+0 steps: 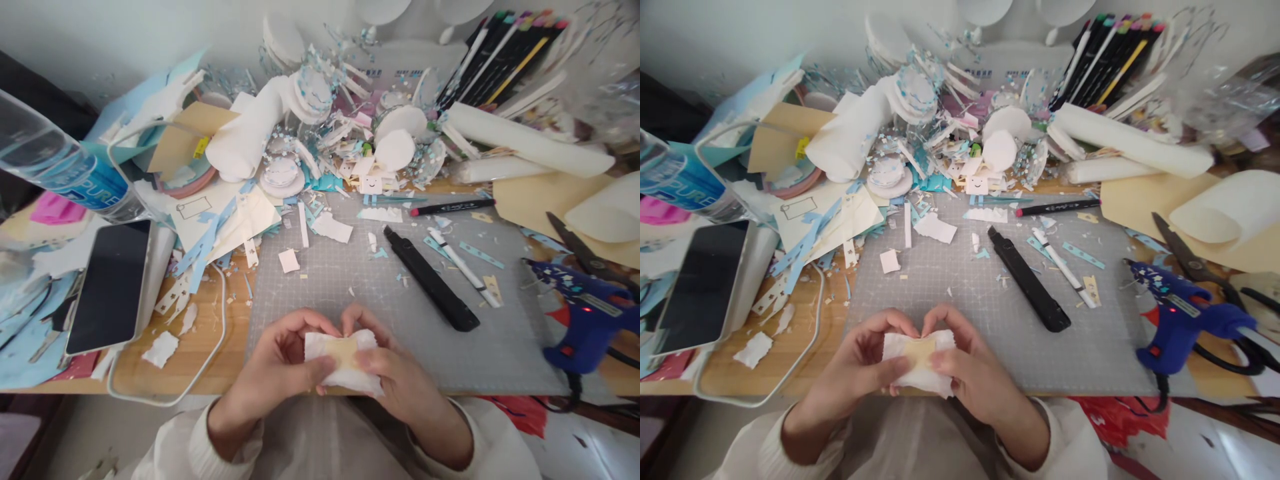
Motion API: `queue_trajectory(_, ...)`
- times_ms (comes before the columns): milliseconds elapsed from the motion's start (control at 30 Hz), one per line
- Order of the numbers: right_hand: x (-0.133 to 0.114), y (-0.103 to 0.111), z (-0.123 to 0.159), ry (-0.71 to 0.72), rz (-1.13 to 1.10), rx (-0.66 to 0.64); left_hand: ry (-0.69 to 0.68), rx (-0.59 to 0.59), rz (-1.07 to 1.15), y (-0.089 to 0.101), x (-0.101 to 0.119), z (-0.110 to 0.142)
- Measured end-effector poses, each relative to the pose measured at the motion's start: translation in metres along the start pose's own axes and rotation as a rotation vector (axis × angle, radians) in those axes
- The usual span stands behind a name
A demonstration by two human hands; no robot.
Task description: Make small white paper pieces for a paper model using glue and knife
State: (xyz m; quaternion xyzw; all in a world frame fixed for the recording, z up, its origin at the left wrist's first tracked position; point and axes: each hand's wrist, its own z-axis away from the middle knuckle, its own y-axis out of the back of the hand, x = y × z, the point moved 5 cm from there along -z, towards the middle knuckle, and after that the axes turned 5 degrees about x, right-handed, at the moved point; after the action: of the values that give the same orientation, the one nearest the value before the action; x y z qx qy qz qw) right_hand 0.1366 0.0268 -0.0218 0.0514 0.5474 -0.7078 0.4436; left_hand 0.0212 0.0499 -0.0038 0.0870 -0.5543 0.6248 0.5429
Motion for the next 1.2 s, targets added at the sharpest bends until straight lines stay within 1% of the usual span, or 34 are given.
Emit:
queue_trajectory(233, 0.002, 0.000, 0.000, -0.008, 0.039, -0.022, 0.015, 0.002, -0.024, 0.003, -0.004, 0.000)
queue_trajectory(367, 0.003, 0.001, 0.002, -0.006, 0.077, -0.005, 0.041, 0.002, -0.040, 0.003, -0.005, 0.001)
queue_trajectory(667, -0.002, 0.000, 0.001, 0.087, 0.126, -0.012, 0.051, 0.015, -0.033, 0.001, -0.003, 0.001)
queue_trajectory(767, -0.002, 0.001, 0.001, 0.114, 0.153, -0.016, 0.015, -0.014, -0.004, 0.000, -0.004, 0.000)
queue_trajectory(900, -0.003, 0.001, 0.002, 0.157, 0.162, -0.036, -0.123, -0.036, 0.046, 0.000, 0.000, 0.000)
queue_trajectory(967, -0.004, 0.002, 0.003, 0.178, 0.183, -0.036, -0.174, -0.023, 0.001, 0.000, 0.002, 0.001)
queue_trajectory(1033, -0.004, 0.001, 0.004, 0.197, 0.229, -0.038, -0.174, 0.008, -0.085, -0.002, 0.002, 0.001)
queue_trajectory(1200, -0.009, -0.007, 0.005, 0.263, 0.327, -0.049, -0.170, 0.205, -0.436, -0.005, 0.008, 0.003)
